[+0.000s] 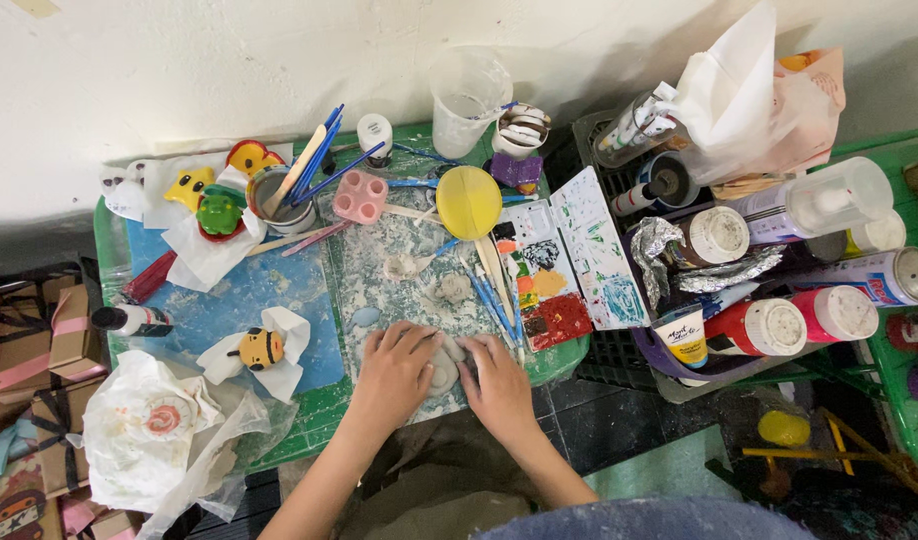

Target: The person shapes a piece of clay by hand, wipes the surface with a yellow sponge, and uses a blue tool to carve details into the material.

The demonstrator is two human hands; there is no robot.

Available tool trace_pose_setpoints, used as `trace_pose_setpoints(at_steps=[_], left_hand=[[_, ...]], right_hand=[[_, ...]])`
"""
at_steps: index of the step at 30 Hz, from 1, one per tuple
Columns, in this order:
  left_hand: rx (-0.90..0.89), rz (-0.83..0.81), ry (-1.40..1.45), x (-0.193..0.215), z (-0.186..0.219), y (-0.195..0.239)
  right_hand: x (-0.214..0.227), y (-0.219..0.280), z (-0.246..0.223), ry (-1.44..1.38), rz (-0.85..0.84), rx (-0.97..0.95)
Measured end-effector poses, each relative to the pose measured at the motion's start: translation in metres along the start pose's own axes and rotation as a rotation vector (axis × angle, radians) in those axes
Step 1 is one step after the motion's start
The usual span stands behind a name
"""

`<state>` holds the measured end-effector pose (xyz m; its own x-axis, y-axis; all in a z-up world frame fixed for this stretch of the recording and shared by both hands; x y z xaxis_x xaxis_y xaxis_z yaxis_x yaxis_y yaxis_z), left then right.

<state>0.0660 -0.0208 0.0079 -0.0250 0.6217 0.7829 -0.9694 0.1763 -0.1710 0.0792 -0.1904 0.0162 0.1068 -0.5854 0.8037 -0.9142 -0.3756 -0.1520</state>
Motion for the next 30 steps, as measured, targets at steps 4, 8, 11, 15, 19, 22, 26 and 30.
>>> trace_pose_setpoints(at_steps=[4, 8, 11, 15, 19, 22, 26, 30], left_hand=[[0.0, -0.021, -0.045, -0.002, 0.0, -0.003], [0.005, -0.071, -0.082, -0.004, -0.003, -0.006], [0.018, -0.037, 0.003, 0.003, -0.004, -0.004], [0.049, -0.043, 0.033, 0.008, -0.008, -0.001], [0.025, 0.053, 0.017, 0.006, -0.008, 0.004], [-0.026, 0.062, -0.073, 0.002, -0.009, 0.006], [-0.029, 0.028, -0.109, -0.004, -0.008, 0.004], [-0.042, 0.006, -0.132, -0.002, -0.007, -0.001]], right_hand=[[-0.004, 0.001, 0.002, 0.028, 0.02, -0.002], [-0.008, 0.002, 0.005, 0.037, -0.011, -0.057], [-0.005, 0.001, 0.003, 0.04, 0.034, -0.024], [0.007, -0.003, 0.005, -0.096, -0.028, -0.037], [0.008, -0.006, 0.0, -0.101, 0.018, 0.057], [-0.002, -0.007, 0.003, -0.08, -0.047, 0.017], [-0.007, -0.006, 0.006, 0.012, -0.075, 0.04], [-0.004, -0.007, 0.002, 0.044, -0.047, 0.108]])
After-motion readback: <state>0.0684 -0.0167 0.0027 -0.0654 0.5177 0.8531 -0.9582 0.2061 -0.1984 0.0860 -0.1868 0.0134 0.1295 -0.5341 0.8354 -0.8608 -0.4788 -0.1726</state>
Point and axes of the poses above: each hand's wrist, its own y-axis away from the middle knuckle, its own x-axis out of the back of the hand, z = x × y, the point moved 4 cm from there along -y, towards the middle knuckle, and after that the axes turned 1 degree about y, right-handed, at the moved point
